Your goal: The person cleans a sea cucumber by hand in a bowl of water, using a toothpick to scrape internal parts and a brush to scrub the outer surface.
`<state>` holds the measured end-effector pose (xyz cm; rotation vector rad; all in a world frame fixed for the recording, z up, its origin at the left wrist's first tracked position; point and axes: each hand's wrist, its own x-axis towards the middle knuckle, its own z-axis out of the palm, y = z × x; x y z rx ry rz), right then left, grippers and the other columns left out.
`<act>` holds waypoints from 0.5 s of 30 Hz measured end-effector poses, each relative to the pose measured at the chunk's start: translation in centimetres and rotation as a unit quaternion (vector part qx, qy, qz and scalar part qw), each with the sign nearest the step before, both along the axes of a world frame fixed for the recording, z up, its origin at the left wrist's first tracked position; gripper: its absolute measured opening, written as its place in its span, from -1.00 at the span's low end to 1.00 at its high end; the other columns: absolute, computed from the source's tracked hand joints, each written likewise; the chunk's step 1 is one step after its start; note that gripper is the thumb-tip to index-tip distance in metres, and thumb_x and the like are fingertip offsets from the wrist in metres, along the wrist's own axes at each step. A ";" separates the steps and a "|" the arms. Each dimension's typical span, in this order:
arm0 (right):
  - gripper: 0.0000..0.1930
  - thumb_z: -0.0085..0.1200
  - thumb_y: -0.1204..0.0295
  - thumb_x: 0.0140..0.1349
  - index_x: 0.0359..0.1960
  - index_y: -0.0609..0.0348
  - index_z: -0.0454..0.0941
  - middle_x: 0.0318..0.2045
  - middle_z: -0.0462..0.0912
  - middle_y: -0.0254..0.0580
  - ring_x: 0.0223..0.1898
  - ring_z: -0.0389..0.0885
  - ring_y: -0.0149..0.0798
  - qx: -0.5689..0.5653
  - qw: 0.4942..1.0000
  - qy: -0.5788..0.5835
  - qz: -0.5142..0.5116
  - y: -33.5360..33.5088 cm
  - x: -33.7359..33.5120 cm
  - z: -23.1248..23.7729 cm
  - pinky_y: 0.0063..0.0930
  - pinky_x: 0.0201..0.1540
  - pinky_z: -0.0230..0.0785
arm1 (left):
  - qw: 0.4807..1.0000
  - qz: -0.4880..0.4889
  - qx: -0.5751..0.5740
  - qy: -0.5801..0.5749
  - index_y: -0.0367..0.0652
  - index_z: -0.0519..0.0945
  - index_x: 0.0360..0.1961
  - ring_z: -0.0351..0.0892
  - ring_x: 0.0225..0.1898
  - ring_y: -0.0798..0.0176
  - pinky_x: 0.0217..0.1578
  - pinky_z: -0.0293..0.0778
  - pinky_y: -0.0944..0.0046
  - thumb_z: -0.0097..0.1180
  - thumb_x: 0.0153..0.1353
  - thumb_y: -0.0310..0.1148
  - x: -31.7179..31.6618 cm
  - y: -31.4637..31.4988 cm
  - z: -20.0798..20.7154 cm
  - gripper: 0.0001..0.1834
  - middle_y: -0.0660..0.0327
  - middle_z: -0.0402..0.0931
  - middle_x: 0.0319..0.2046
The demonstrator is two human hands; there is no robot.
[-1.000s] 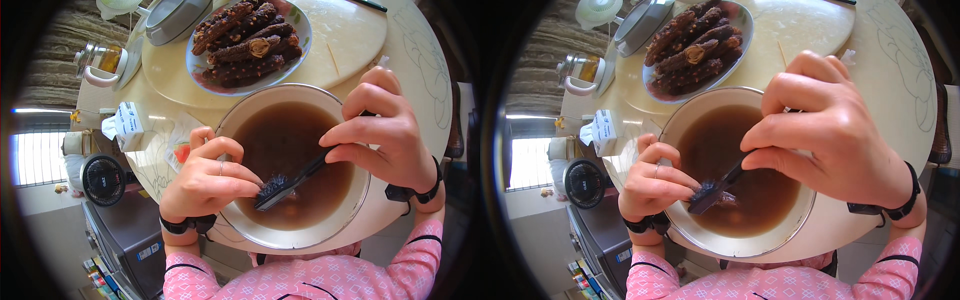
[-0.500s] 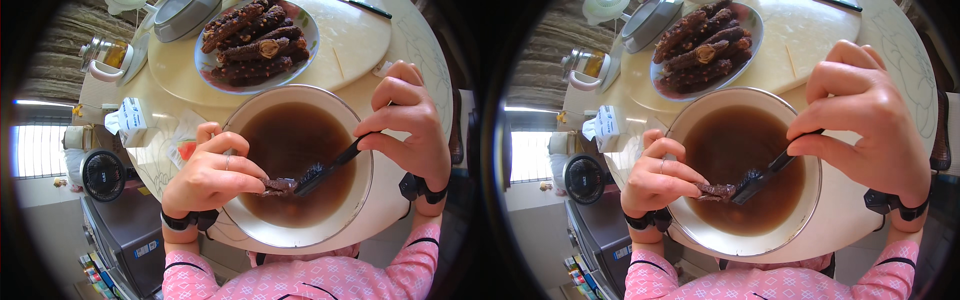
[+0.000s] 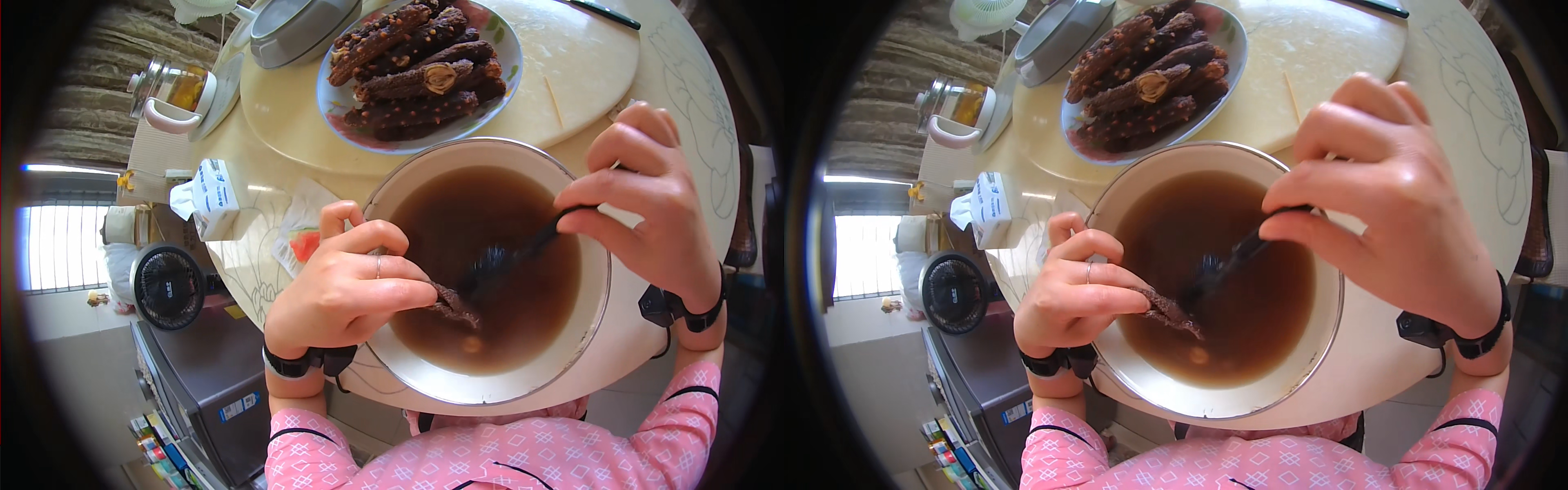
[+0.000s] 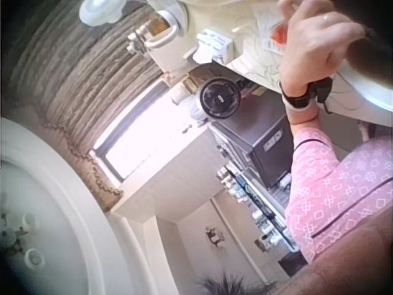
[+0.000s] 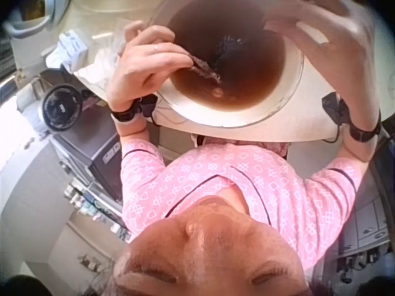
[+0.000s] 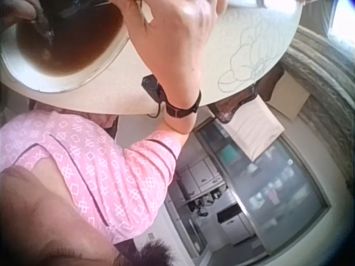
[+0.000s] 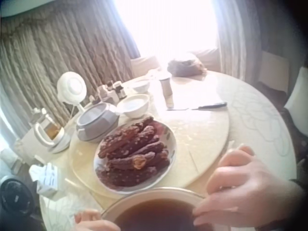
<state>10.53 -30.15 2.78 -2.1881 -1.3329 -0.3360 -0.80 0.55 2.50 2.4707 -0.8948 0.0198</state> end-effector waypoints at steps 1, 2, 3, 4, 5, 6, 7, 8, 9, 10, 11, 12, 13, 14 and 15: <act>-0.73 0.51 0.32 -0.23 -0.44 0.04 0.74 -0.42 0.48 -0.38 -0.24 0.42 -0.16 0.000 1.000 -0.007 -0.005 -0.1 0.1 0.1 -0.23 -0.06 0.21 | 1.000 -0.003 -0.018 0.005 0.11 0.74 -0.36 0.51 -0.23 0.20 0.02 0.13 0.01 0.28 -0.04 -0.52 0.1 0.1 -0.1 -0.77 0.47 0.73 -0.36; -0.73 0.51 0.32 -0.23 -0.43 0.04 0.74 -0.42 0.48 -0.38 -0.24 0.42 -0.16 -0.018 0.999 -0.024 -0.017 -0.2 0.1 0.4 -0.23 -0.07 0.21 | 0.999 -0.006 -0.035 0.009 0.11 0.74 -0.36 0.52 -0.24 0.20 0.01 0.14 0.02 0.30 -0.06 -0.52 0.1 0.2 -0.3 -0.76 0.48 0.73 -0.36; -0.72 0.50 0.31 -0.23 -0.43 0.04 0.74 -0.42 0.48 -0.38 -0.24 0.42 -0.16 -0.027 0.999 -0.032 -0.022 -0.4 0.1 0.4 -0.23 -0.07 0.21 | 0.999 -0.003 -0.036 0.009 0.11 0.74 -0.36 0.52 -0.24 0.20 0.01 0.14 0.02 0.30 -0.06 -0.52 0.1 0.1 -0.2 -0.76 0.48 0.73 -0.36; -0.72 0.50 0.31 -0.22 -0.42 0.05 0.74 -0.42 0.48 -0.38 -0.24 0.42 -0.16 -0.036 0.998 -0.041 -0.027 -0.5 0.2 0.5 -0.23 -0.07 0.21 | 0.999 -0.001 -0.046 0.020 0.10 0.73 -0.36 0.52 -0.24 0.21 0.01 0.14 0.02 0.35 -0.08 -0.50 0.1 0.0 -0.1 -0.76 0.48 0.73 -0.36; -0.71 0.50 0.30 -0.22 -0.41 0.04 0.74 -0.42 0.47 -0.37 -0.24 0.42 -0.15 -0.052 0.998 -0.032 -0.004 -0.7 0.1 0.4 -0.23 -0.08 0.20 | 0.998 0.002 -0.056 0.032 0.10 0.73 -0.36 0.52 -0.24 0.21 0.01 0.14 0.02 0.39 -0.09 -0.48 0.1 -0.1 0.0 -0.76 0.48 0.73 -0.36; -0.71 0.50 0.30 -0.22 -0.41 0.04 0.74 -0.43 0.47 -0.37 -0.24 0.42 -0.15 -0.060 0.998 -0.028 0.008 -0.7 0.1 0.5 -0.23 -0.09 0.20 | 0.998 0.004 -0.056 0.031 0.10 0.73 -0.36 0.52 -0.24 0.21 0.01 0.14 0.02 0.39 -0.09 -0.48 0.1 -0.1 0.1 -0.76 0.48 0.73 -0.36; -0.71 0.49 0.29 -0.22 -0.40 0.04 0.74 -0.43 0.46 -0.36 -0.24 0.41 -0.15 -0.068 0.997 -0.023 0.019 -0.7 0.0 0.6 -0.23 -0.10 0.19 | 0.998 0.001 -0.058 0.030 0.10 0.73 -0.35 0.52 -0.24 0.21 0.01 0.14 0.02 0.43 -0.10 -0.45 0.2 -0.1 0.0 -0.76 0.49 0.73 -0.36; -0.70 0.49 0.28 -0.21 -0.40 0.04 0.74 -0.43 0.46 -0.36 -0.25 0.41 -0.15 -0.053 0.998 -0.026 0.011 -0.6 0.0 0.9 -0.23 -0.11 0.19 | 0.998 -0.002 -0.060 0.029 0.10 0.72 -0.35 0.52 -0.24 0.22 0.02 0.14 0.02 0.47 -0.11 -0.42 0.2 -0.1 0.0 -0.75 0.49 0.73 -0.36; -0.70 0.49 0.28 -0.21 -0.40 0.04 0.74 -0.43 0.45 -0.36 -0.25 0.40 -0.16 -0.045 0.999 -0.027 0.007 -0.6 0.0 0.9 -0.23 -0.12 0.19 | 0.998 -0.001 -0.059 0.029 0.10 0.72 -0.35 0.52 -0.24 0.22 0.02 0.14 0.02 0.47 -0.11 -0.42 0.3 0.0 0.0 -0.75 0.49 0.73 -0.36; -0.70 0.49 0.27 -0.21 -0.40 0.04 0.74 -0.44 0.45 -0.36 -0.26 0.40 -0.16 -0.037 0.999 -0.029 0.002 -0.6 0.0 1.0 -0.23 -0.12 0.19 | 0.999 -0.010 -0.050 0.017 0.11 0.72 -0.36 0.51 -0.24 0.23 0.03 0.14 0.03 0.47 -0.10 -0.39 0.3 0.1 -0.1 -0.76 0.50 0.73 -0.36; -0.71 0.50 0.27 -0.19 -0.39 0.05 0.74 -0.44 0.46 -0.35 -0.26 0.39 -0.17 -0.023 1.000 -0.015 0.005 -0.6 0.2 1.0 -0.25 -0.13 0.20 | 0.999 -0.019 -0.040 0.005 0.12 0.72 -0.36 0.50 -0.25 0.23 0.04 0.15 0.03 0.47 -0.10 -0.37 0.3 0.3 -0.1 -0.77 0.51 0.73 -0.35; -0.71 0.50 0.27 -0.17 -0.39 0.05 0.75 -0.44 0.46 -0.35 -0.27 0.39 -0.18 -0.016 1.000 -0.009 0.005 -0.6 0.3 0.8 -0.26 -0.14 0.21 | 0.999 -0.020 -0.039 0.005 0.12 0.72 -0.36 0.50 -0.25 0.23 0.04 0.15 0.03 0.47 -0.10 -0.37 0.3 0.3 -0.2 -0.77 0.51 0.73 -0.35; -0.72 0.50 0.28 -0.16 -0.38 0.05 0.75 -0.44 0.46 -0.35 -0.27 0.38 -0.18 -0.009 1.000 -0.001 0.006 -0.5 0.3 0.6 -0.27 -0.14 0.22 | 0.999 -0.031 -0.034 -0.010 0.12 0.71 -0.40 0.49 -0.25 0.25 0.05 0.15 0.03 0.46 -0.11 -0.37 0.4 0.4 -0.4 -0.80 0.51 0.73 -0.35; -0.73 0.51 0.29 -0.13 -0.38 0.05 0.75 -0.43 0.46 -0.35 -0.27 0.38 -0.19 0.025 0.998 0.053 0.025 -0.1 0.3 0.2 -0.30 -0.15 0.22 | 0.998 -0.042 -0.029 -0.025 0.12 0.71 -0.44 0.48 -0.26 0.26 0.07 0.15 0.03 0.44 -0.12 -0.37 0.4 0.5 -0.5 -0.82 0.52 0.73 -0.35; -0.74 0.51 0.29 -0.12 -0.37 0.05 0.75 -0.43 0.47 -0.34 -0.27 0.38 -0.20 0.042 0.995 0.081 0.034 0.4 0.1 -0.4 -0.32 -0.16 0.23 | 0.998 -0.043 -0.029 -0.025 0.12 0.71 -0.44 0.48 -0.26 0.26 0.07 0.15 0.03 0.44 -0.12 -0.37 0.4 0.4 -0.5 -0.82 0.52 0.73 -0.35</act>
